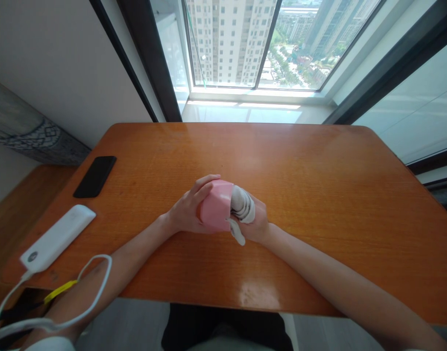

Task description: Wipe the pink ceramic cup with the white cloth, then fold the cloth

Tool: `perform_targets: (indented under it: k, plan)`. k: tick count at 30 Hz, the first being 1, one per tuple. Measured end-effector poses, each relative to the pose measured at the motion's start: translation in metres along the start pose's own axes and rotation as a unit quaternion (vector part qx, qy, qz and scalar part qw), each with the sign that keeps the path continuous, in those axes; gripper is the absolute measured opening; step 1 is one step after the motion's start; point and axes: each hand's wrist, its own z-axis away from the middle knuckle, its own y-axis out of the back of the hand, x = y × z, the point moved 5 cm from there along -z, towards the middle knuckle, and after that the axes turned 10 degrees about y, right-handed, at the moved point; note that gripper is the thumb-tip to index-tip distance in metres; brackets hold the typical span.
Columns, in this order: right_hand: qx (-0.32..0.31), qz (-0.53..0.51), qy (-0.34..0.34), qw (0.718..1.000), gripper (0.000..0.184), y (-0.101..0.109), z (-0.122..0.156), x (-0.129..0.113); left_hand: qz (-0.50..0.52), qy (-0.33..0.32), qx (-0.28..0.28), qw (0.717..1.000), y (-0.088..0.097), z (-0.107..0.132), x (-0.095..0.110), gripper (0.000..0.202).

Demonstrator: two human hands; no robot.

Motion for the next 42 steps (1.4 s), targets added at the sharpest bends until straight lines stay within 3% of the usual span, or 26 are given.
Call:
perform_targets:
  k: [4,9,17,24,29,35,42]
  plan:
    - [0.014,-0.005,0.090,0.996,0.034,0.002,-0.007,-0.014,0.033,0.068,-0.016,0.997,-0.002,0.007,-0.006,0.158]
    - [-0.001,-0.016,0.138,0.990,0.036,-0.001,-0.010,-0.019,0.094,0.139,-0.050,0.985,-0.003,0.006,-0.009,0.158]
    - [-0.048,0.021,0.248,0.967,0.014,-0.005,-0.010,-0.027,0.272,0.151,-0.069,0.948,-0.010,-0.003,-0.006,0.122]
    - [0.001,0.028,0.187,0.982,0.016,-0.002,-0.011,-0.020,0.284,0.163,-0.070,0.942,-0.014,0.002,-0.010,0.131]
    - [0.008,0.013,0.142,0.990,0.030,-0.003,-0.006,-0.015,0.195,0.070,-0.072,0.976,-0.016,0.004,-0.004,0.155]
    - [0.021,0.005,0.140,0.990,0.039,-0.001,-0.009,-0.017,0.114,0.009,-0.026,0.993,-0.012,0.003,0.002,0.147]
    - [0.015,0.042,0.111,0.993,0.042,0.001,-0.009,-0.015,0.083,0.011,-0.022,0.996,-0.013,0.004,-0.001,0.148]
